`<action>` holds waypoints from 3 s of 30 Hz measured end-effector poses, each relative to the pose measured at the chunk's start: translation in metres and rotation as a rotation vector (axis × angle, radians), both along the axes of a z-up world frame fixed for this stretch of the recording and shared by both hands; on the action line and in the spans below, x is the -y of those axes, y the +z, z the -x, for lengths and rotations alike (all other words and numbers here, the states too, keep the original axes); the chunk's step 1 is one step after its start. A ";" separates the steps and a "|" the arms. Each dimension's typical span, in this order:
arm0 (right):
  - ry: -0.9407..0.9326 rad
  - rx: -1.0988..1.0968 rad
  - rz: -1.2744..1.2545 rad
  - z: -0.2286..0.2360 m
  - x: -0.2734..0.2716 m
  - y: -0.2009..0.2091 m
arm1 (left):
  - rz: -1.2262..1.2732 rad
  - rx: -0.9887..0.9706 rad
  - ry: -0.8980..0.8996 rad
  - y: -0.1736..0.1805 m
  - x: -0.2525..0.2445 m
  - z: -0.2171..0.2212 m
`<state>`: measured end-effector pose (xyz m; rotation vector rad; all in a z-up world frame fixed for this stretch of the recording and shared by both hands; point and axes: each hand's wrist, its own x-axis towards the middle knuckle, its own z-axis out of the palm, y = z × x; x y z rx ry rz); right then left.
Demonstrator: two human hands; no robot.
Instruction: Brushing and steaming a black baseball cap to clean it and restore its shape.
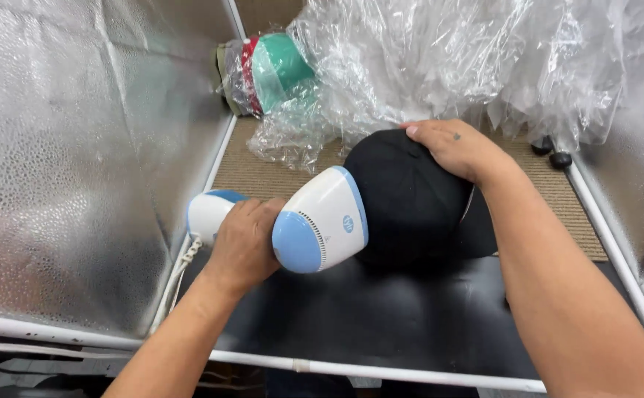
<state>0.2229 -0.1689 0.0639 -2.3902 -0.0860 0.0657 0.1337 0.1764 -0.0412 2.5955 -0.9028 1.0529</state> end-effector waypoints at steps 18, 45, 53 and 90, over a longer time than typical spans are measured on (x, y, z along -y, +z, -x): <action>-0.038 -0.009 -0.008 0.003 -0.007 0.001 | -0.115 0.092 0.023 -0.007 -0.008 -0.003; -0.013 -0.153 -0.081 0.026 -0.013 0.030 | -0.149 0.249 0.296 0.061 0.183 0.121; -0.001 -0.173 -0.109 0.021 -0.011 0.031 | -0.264 0.101 0.398 0.061 0.117 0.117; -0.050 -0.044 -0.045 0.003 -0.003 0.002 | -0.147 -0.963 0.488 0.187 0.077 0.057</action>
